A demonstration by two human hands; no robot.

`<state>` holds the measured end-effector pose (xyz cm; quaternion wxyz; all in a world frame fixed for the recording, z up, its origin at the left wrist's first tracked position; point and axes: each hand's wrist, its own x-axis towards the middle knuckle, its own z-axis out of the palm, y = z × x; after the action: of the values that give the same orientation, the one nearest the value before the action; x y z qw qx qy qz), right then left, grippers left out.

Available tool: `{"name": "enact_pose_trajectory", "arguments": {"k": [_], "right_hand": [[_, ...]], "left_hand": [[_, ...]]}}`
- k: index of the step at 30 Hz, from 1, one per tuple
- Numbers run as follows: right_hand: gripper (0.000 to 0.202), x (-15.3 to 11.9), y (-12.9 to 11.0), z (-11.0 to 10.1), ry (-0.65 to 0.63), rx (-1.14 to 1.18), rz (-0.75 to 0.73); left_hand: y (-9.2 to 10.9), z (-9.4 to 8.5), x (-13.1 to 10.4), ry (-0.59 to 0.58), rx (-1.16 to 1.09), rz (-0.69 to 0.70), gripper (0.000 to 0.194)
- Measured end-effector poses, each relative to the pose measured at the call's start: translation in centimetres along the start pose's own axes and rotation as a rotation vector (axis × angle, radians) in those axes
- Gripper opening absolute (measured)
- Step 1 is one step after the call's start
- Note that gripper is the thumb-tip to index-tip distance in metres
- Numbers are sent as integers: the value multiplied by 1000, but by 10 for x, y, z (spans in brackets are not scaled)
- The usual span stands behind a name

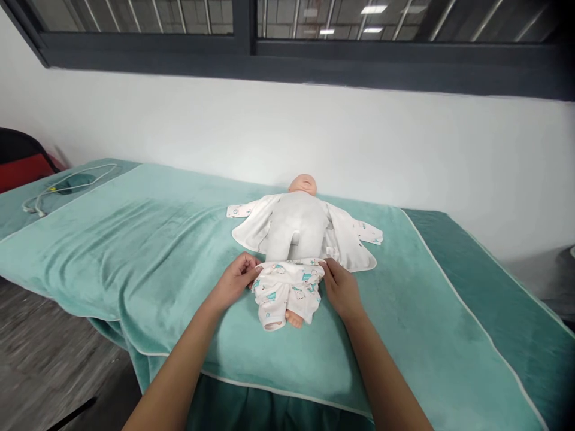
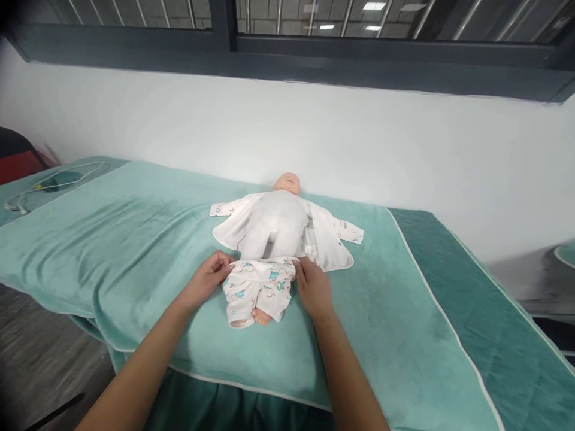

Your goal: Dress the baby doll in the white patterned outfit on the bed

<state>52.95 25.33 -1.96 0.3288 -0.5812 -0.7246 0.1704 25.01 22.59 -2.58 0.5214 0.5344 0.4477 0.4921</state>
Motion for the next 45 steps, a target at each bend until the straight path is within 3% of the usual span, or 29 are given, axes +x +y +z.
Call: {"name": "enact_pose_trajectory", "arguments": {"k": [4, 10, 14, 19, 23, 27, 31, 34, 37, 40, 45], "right_hand": [[39, 0, -1, 0, 8, 22, -23], [19, 0, -4, 2, 184, 112, -261], [10, 4, -2, 3, 187, 145, -297], [18, 9, 2, 3, 153, 266, -288], [25, 12, 3, 4, 145, 235, -306], [13, 19, 1, 3, 153, 153, -333], [10, 38, -1, 3, 159, 204, -124], [15, 57, -2, 5, 157, 547, 144], [24, 71, -2, 11, 99, 841, 272], [28, 73, 1, 18, 105, 914, 307], [28, 62, 6, 13, 49, 808, 280]], "left_hand": [[-7, 2, 1, 55, 71, 24, 29], [-13, 11, 13, 171, 237, 131, 23], [-6, 13, 23, 135, 188, 163, 20], [5, 6, 25, 2, 110, 38, 34], [4, 3, 26, 16, 118, 153, 16], [0, 9, 35, 50, 72, 192, 17], [-6, 14, 58, 163, 26, 180, 21], [-10, 16, 79, 309, 82, 167, 23], [-12, 15, 93, 407, 164, 175, 22], [-13, 15, 99, 382, 181, 168, 23], [-13, 14, 100, 262, 197, 60, 28]]}}
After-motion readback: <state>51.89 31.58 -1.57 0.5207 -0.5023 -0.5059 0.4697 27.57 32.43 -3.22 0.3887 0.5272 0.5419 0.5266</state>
